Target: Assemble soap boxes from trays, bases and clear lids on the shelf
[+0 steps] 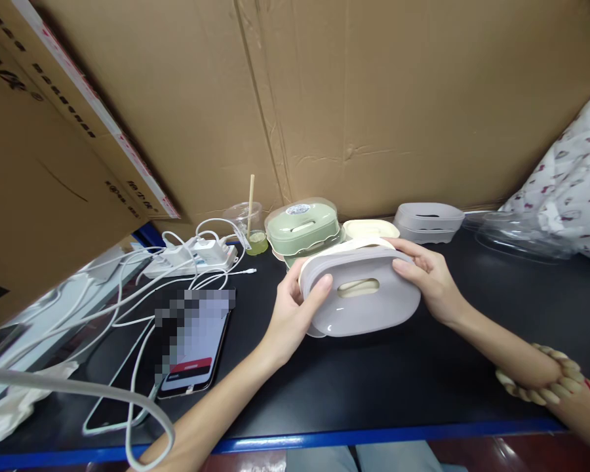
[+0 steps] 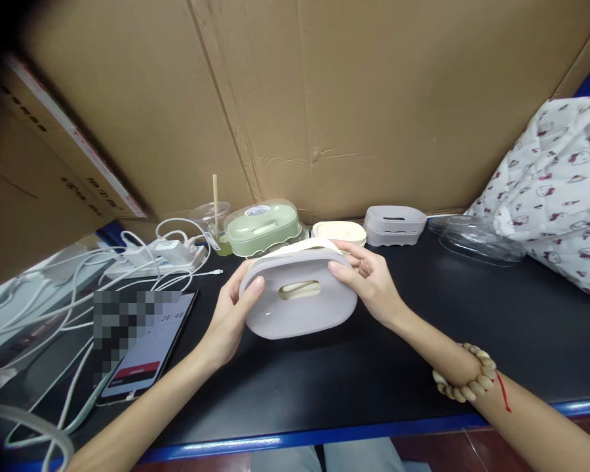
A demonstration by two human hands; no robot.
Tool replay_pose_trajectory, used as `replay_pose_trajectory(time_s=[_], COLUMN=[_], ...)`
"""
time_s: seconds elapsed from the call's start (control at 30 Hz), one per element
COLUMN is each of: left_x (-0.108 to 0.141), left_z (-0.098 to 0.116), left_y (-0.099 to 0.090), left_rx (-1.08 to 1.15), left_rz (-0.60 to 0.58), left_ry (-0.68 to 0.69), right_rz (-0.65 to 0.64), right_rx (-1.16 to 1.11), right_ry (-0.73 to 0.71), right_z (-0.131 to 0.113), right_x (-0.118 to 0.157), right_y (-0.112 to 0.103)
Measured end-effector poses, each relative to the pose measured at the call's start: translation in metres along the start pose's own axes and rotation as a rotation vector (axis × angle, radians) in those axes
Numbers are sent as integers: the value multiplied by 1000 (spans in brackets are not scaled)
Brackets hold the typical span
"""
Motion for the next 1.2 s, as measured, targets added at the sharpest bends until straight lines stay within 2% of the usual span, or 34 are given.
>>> replay_pose_trajectory(time_s=[0.2, 0.4, 0.57, 0.7, 0.8, 0.9, 0.97, 1.03, 1.13, 1.2], left_x=[3, 5, 4, 6, 6, 4, 3, 1, -1, -1], left_z=[2, 3, 5, 10, 7, 0, -3, -5, -7, -9], left_y=[4, 5, 6, 5, 3, -2, -7, -12, -17, -17], left_rx=[30, 16, -44, -106, -130, -96, -24, 56, 144, 188], left_rz=[-28, -34, -31, -40, -32, 22, 81, 145, 207, 211], left_ry=[-19, 1, 21, 73, 32, -62, -105, -122, -121, -146], right_rz=[-80, -72, -113, -131, -162, -148, -53, 148, 466, 573], right_rx=[59, 56, -3, 60, 84, 22, 11, 115, 459, 757], right_ry=[13, 70, -3, -47, -74, -41, -29, -61, -178, -213], right_z=[-3, 4, -1, -5, -5, 0, 2, 1, -10, -14], right_x=[-2, 0, 1, 3, 5, 1, -7, -17, -25, -27], right_y=[3, 1, 7, 10, 12, 7, -7, -35, -82, -108])
Point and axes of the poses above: each hand's wrist, its own x-axis away from the middle knuckle, its own y-axis out of the palm, z = x × y, the point moved 8 cm from there along -x, towards the middle knuckle, and after that the axes turned 4 degrees about -y, right-handed, at the moved point
